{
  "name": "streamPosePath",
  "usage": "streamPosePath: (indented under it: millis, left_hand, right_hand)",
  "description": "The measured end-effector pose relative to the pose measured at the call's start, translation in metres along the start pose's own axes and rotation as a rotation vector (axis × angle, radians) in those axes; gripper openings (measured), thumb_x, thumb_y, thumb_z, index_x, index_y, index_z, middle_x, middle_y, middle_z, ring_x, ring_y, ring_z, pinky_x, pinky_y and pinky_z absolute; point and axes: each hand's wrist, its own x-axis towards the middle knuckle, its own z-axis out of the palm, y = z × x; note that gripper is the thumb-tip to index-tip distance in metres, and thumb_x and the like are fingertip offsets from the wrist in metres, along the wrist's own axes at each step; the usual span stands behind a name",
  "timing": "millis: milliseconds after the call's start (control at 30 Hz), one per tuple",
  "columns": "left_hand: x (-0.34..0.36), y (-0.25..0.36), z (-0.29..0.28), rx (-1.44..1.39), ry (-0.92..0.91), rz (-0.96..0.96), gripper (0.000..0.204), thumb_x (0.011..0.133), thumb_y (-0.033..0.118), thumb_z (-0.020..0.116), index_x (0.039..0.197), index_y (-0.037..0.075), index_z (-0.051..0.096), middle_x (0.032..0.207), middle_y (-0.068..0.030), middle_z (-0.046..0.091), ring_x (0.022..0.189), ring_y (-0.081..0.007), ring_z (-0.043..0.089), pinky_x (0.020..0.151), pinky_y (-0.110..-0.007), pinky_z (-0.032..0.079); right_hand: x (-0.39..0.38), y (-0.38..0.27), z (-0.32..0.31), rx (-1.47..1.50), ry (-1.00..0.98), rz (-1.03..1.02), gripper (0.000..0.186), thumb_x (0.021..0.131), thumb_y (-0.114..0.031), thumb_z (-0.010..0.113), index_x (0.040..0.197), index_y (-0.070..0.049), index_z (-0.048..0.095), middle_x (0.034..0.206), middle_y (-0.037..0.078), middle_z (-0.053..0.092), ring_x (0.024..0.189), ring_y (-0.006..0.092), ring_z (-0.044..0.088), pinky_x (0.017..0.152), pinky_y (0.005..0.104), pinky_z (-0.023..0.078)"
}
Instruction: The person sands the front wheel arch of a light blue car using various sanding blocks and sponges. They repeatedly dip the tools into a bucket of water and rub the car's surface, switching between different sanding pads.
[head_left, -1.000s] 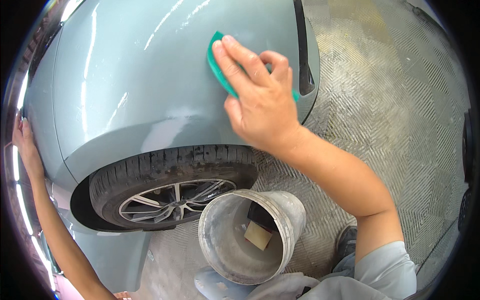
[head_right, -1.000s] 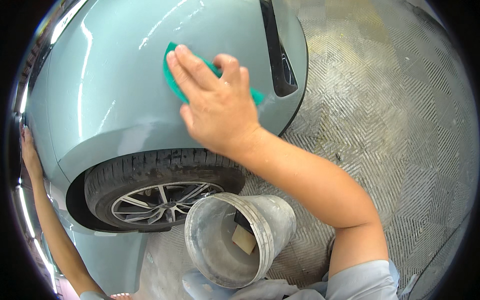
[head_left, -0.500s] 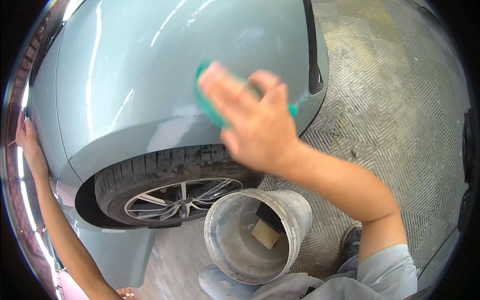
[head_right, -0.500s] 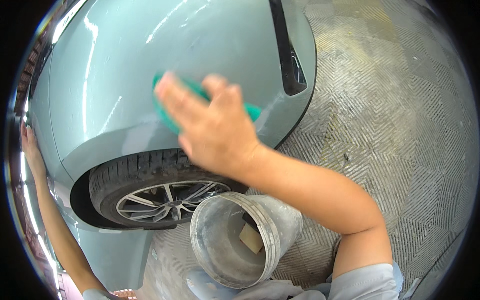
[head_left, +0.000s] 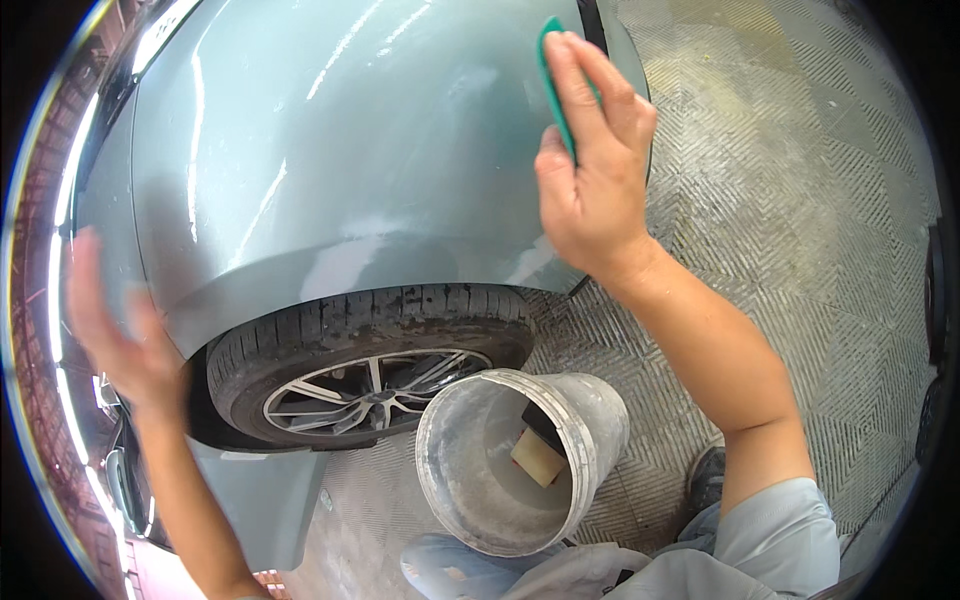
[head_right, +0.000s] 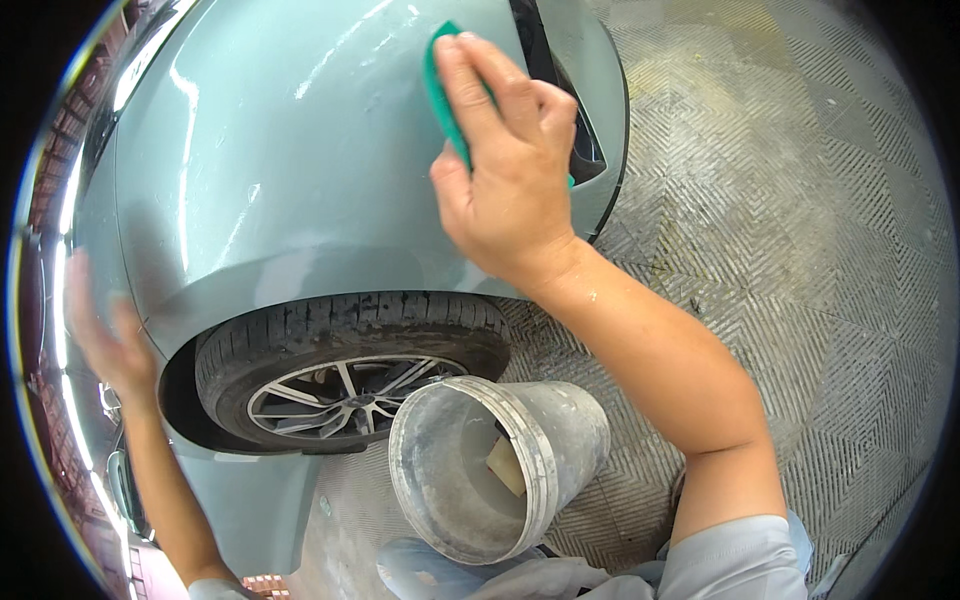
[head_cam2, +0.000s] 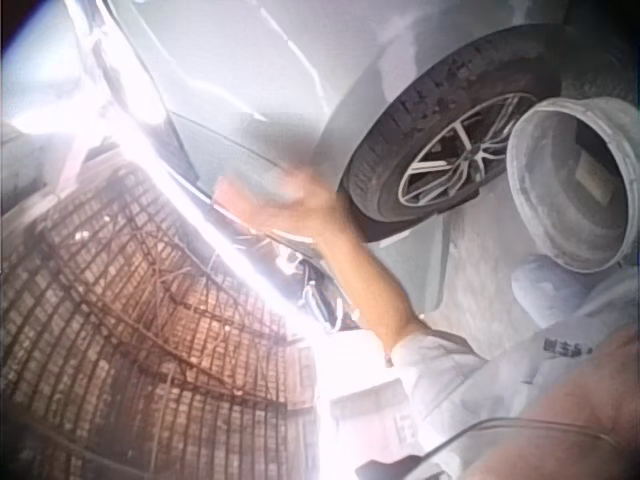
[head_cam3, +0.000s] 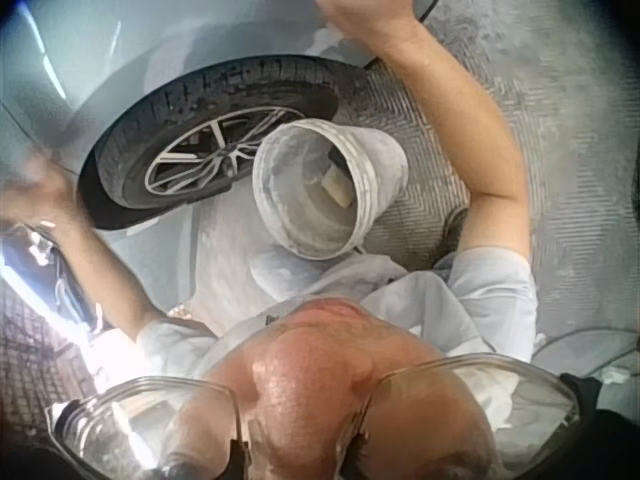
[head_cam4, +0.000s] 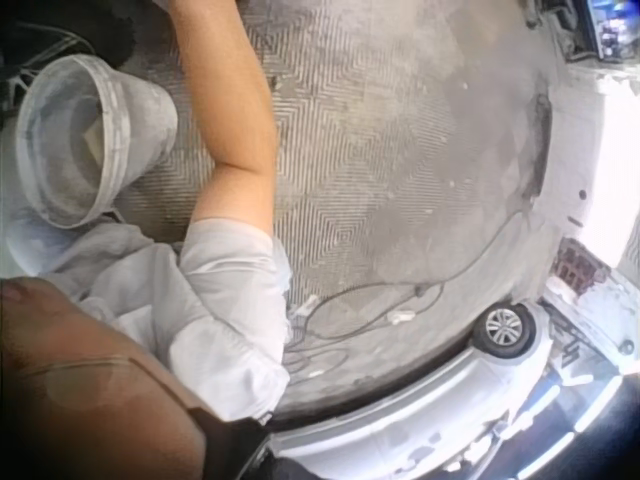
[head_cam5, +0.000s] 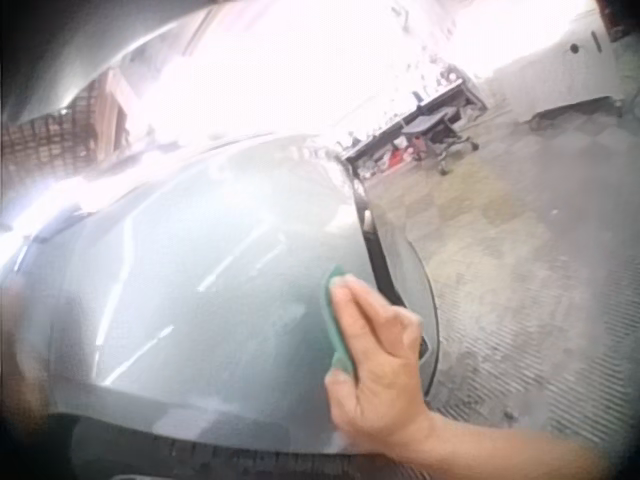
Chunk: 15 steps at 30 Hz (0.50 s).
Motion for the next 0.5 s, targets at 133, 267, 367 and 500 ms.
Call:
streamPosePath:
  millis: [133, 267, 367, 500]
  left_hand:
    - [0.02, 0.147, 0.03, -0.022, -0.476, 0.068, 0.082, 0.085, 0.044, 0.06, 0.148, 0.002, 0.031, 0.156, -0.0122, 0.028, 0.146, -0.0266, 0.022, 0.118, -0.047, 0.013]
    - [0.061, 0.187, 0.074, -0.076, -0.333, -0.018, 0.1, 0.079, 0.06, 0.061, 0.147, -0.004, 0.026, 0.156, -0.0191, 0.023, 0.146, -0.0316, 0.019, 0.118, -0.048, 0.013]
    - [0.061, 0.202, 0.08, -0.082, -0.327, -0.065, 0.105, 0.079, 0.062, 0.059, 0.146, -0.01, 0.022, 0.155, -0.0279, 0.018, 0.145, -0.0403, 0.015, 0.118, -0.05, 0.013]
    - [0.03, 0.217, 0.068, -0.119, -0.442, -0.044, 0.103, 0.081, 0.061, 0.058, 0.145, -0.011, 0.02, 0.153, -0.0308, 0.019, 0.144, -0.0438, 0.015, 0.116, -0.052, 0.015]
  right_hand:
    - [-0.004, 0.015, -0.007, 0.002, 0.034, 0.18, 0.06, 0.078, -0.004, 0.054, 0.138, -0.003, 0.048, 0.138, 0.01, 0.046, 0.117, 0.0256, 0.042, 0.1, 0.0365, 0.03]
    - [-0.005, 0.021, -0.011, 0.041, -0.03, 0.235, 0.055, 0.087, -0.006, 0.048, 0.142, -0.004, 0.044, 0.139, 0.011, 0.044, 0.127, 0.0255, 0.041, 0.108, 0.0359, 0.027]
    - [-0.002, 0.028, -0.013, 0.154, -0.031, 0.305, 0.053, 0.089, -0.007, 0.048, 0.141, -0.004, 0.044, 0.139, 0.012, 0.044, 0.129, 0.0263, 0.041, 0.109, 0.0362, 0.029]
    - [0.0, 0.036, -0.017, 0.263, -0.022, 0.349, 0.05, 0.091, -0.007, 0.046, 0.141, -0.003, 0.044, 0.138, 0.014, 0.044, 0.129, 0.0259, 0.042, 0.11, 0.0349, 0.03]
